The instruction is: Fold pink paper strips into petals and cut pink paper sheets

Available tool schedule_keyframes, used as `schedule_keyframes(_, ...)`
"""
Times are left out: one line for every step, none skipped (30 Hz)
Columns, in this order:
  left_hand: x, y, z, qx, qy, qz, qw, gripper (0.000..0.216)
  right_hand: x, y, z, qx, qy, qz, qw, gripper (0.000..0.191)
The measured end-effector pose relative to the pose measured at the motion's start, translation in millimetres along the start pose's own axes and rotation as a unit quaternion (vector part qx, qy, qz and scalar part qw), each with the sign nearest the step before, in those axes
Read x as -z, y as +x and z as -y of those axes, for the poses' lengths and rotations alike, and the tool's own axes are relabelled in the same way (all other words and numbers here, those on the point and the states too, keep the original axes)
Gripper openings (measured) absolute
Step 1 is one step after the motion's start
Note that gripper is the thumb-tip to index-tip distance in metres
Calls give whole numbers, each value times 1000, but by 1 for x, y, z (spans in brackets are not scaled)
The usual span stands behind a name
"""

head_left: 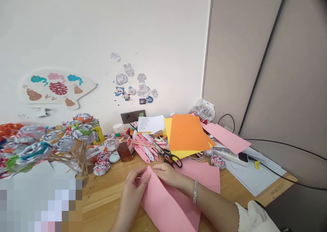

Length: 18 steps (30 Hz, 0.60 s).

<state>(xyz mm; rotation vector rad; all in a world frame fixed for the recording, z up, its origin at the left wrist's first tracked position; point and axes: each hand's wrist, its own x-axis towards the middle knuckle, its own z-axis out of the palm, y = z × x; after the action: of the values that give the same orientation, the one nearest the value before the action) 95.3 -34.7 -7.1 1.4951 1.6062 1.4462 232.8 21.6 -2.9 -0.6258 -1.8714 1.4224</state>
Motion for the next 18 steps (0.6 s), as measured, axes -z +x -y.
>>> schedule_keyframes(0, 0, -1, -2, 7, -4, 1000, 28, 0, 0, 0, 0, -6, -6, 1000, 36)
schedule_keyframes(1, 0, -2, -3, 13, -7, 1000, 28, 0, 0, 0, 1, -10, -11, 1000, 36)
schedule_keyframes(1, -1, -3, -6, 17, -10, 1000, 28, 0, 0, 0, 1, -9, -15, 1000, 36)
schedule_keyframes(1, -1, -3, -8, 18, -12, 1000, 28, -1, 0, 0, 1, -5, -18, 1000, 36)
schedule_keyframes(1, -1, -2, -10, 17, -13, 1000, 27, -1, 0, -1, 2, 3, -18, 1000, 36)
schedule_keyframes(0, -1, -1, -11, 14, -11, 1000, 26, -2, 0, -1, 3, 12, -17, 1000, 36)
schedule_keyframes(0, 0, 0, -10, 11, -8, 1000, 26, -4, 0, -2, 4, 22, -14, 1000, 36)
schedule_keyframes(0, 0, 1, -8, 8, -5, 1000, 26, -5, 0, -2, 6, 30, -13, 999, 36)
schedule_keyframes(0, 0, 2, -6, 6, -1, 1000, 26, -6, 0, -2, 7, 37, -11, 999, 36)
schedule_keyframes(-1, 0, 2, -4, 4, 3, 1000, 26, -6, 0, -2, 9, 41, -10, 999, 36)
schedule_keyframes(-1, 0, 2, -3, 4, 6, 1000, 27, -7, 0, -2, 11, 42, -11, 999, 35)
schedule_keyframes(-1, 0, 2, -1, 6, 8, 1000, 27, -7, 1, -2, 12, 42, -16, 999, 35)
schedule_keyframes(-1, 0, 1, 2, 7, 9, 1000, 28, -7, 1, -1, 13, 39, -21, 999, 34)
schedule_keyframes(0, 0, -1, 7, 9, 11, 1000, 28, -8, 1, -1, 13, 37, -26, 999, 33)
schedule_keyframes(0, -1, -2, 12, 11, 13, 1000, 28, -8, 1, -1, 13, 36, -31, 999, 33)
schedule_keyframes(0, -1, -4, 16, 11, 13, 1000, 28, -8, 1, -1, 13, 36, -36, 999, 32)
schedule_keyframes(0, -1, -5, 19, 9, 13, 1000, 29, -8, 1, -2, 15, 36, -40, 998, 32)
schedule_keyframes(0, -1, -6, 21, 6, 14, 1000, 29, -8, 1, -3, 21, 37, -43, 998, 31)
